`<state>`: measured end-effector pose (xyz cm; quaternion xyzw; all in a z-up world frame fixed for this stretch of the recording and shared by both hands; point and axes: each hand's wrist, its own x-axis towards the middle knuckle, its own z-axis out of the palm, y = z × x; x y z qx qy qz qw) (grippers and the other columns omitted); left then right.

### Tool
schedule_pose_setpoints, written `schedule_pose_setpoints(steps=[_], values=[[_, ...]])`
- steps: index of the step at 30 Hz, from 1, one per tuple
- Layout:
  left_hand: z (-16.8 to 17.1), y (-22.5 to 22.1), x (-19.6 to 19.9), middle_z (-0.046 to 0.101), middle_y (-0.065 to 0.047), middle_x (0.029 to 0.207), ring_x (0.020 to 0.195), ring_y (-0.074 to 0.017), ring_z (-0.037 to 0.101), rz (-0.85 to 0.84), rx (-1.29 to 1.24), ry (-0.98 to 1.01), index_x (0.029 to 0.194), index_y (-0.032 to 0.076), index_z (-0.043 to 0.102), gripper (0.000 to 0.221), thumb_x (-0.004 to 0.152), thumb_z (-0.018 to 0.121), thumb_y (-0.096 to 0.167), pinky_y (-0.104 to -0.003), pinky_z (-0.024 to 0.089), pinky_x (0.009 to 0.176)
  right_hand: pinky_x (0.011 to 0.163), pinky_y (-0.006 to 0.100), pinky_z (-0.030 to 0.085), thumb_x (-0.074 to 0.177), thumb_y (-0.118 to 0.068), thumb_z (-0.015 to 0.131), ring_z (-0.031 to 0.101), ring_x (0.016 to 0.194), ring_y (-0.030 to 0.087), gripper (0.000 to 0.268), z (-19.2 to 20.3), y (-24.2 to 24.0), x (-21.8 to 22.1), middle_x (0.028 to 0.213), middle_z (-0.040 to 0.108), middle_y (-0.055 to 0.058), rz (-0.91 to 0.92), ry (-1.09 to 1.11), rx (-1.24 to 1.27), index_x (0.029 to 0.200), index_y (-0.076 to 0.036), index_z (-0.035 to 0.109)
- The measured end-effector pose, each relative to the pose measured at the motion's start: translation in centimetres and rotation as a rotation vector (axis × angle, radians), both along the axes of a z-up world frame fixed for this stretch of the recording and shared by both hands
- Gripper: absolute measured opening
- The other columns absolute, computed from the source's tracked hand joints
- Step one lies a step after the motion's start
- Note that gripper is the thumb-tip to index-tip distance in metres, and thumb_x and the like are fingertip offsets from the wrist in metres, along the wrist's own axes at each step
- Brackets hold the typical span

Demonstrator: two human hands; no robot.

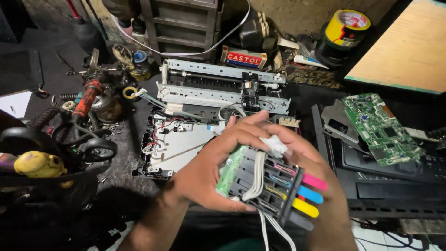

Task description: Cleaning and inspecting the ink cartridge carriage of a disassembled printer using a brush, cloth, and screwdriver

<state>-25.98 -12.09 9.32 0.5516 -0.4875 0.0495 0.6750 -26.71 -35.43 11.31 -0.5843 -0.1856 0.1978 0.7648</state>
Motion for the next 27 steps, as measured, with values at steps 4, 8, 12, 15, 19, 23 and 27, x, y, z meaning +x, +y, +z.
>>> schedule_pose_setpoints(steps=[4,8,12,15,19,23,27], values=[[0.3,0.0,-0.7,0.054,-0.006,0.149,0.17,-0.0433,0.018,0.041,0.173,-0.015,0.138,0.019,0.05,0.065,0.083,0.075,0.042,-0.071,-0.014,0.133,0.1,0.047,0.051,0.085,-0.041,0.076,0.064,0.125,0.034,0.082,-1.1,-0.8,-0.5,0.143,0.06,0.023,-0.056,0.142,-0.035,0.147,0.004,0.049],[0.7,-0.4,-1.2,0.048,-0.01,0.16,0.173,-0.0467,0.009,0.022,0.216,-0.021,0.137,0.02,0.054,0.062,0.082,0.069,0.045,-0.081,-0.02,0.13,0.095,0.043,0.057,0.088,-0.034,0.077,0.07,0.12,0.031,0.054,-0.8,-0.7,-0.8,0.138,0.068,0.02,-0.097,0.032,-0.109,0.127,0.001,0.068],[0.4,-0.8,-1.6,0.026,-0.013,0.174,0.173,-0.0463,0.0,0.081,0.242,-0.046,0.139,0.021,0.051,0.066,0.082,0.067,0.05,-0.086,-0.014,0.129,0.1,0.044,0.056,0.093,-0.036,0.075,0.068,0.121,0.028,0.042,-1.4,-1.0,-0.3,0.13,0.07,0.013,-0.074,-0.086,-0.113,0.12,-0.004,0.071],[0.6,-0.7,-2.1,0.016,-0.013,0.177,0.172,-0.0463,-0.01,0.128,0.25,-0.022,0.138,0.021,0.053,0.068,0.079,0.072,0.048,-0.084,-0.019,0.13,0.105,0.043,0.055,0.094,-0.014,0.067,0.072,0.117,0.029,0.025,-1.4,-0.6,-0.6,0.125,0.074,0.018,-0.317,-0.122,-0.151,0.116,-0.003,0.071],[1.2,-0.4,-2.7,0.025,-0.014,0.173,0.171,-0.0465,0.002,0.156,0.271,-0.003,0.137,0.02,0.051,0.066,0.08,0.075,0.043,-0.083,-0.011,0.128,0.077,0.027,0.058,0.093,0.009,0.049,0.075,0.095,0.034,0.036,-0.8,0.4,-0.5,0.112,0.072,0.031,-0.766,0.099,-0.013,0.125,0.003,0.064],[2.0,-0.4,-3.5,0.06,-0.014,0.139,0.139,-0.0298,0.055,0.389,0.254,0.041,0.136,0.01,0.054,0.067,0.078,0.083,0.03,-0.043,0.042,0.119,0.068,0.036,0.061,0.098,-0.012,0.051,0.069,0.074,0.025,0.029,-3.3,-3.1,-1.5,0.086,0.068,0.014,-0.973,-0.177,-0.032,0.125,-0.007,0.061],[1.9,-1.6,-4.6,0.065,-0.009,0.129,0.12,-0.0267,0.065,0.656,0.295,0.09,0.13,0.008,0.056,0.072,0.071,0.086,0.038,-0.039,0.046,0.106,0.047,0.02,0.044,0.1,0.001,0.056,0.064,0.067,0.016,0.016,-2.8,-2.4,-2.9,0.077,0.064,0.006,-1.21,-0.188,0.101,0.104,-0.013,0.063]])
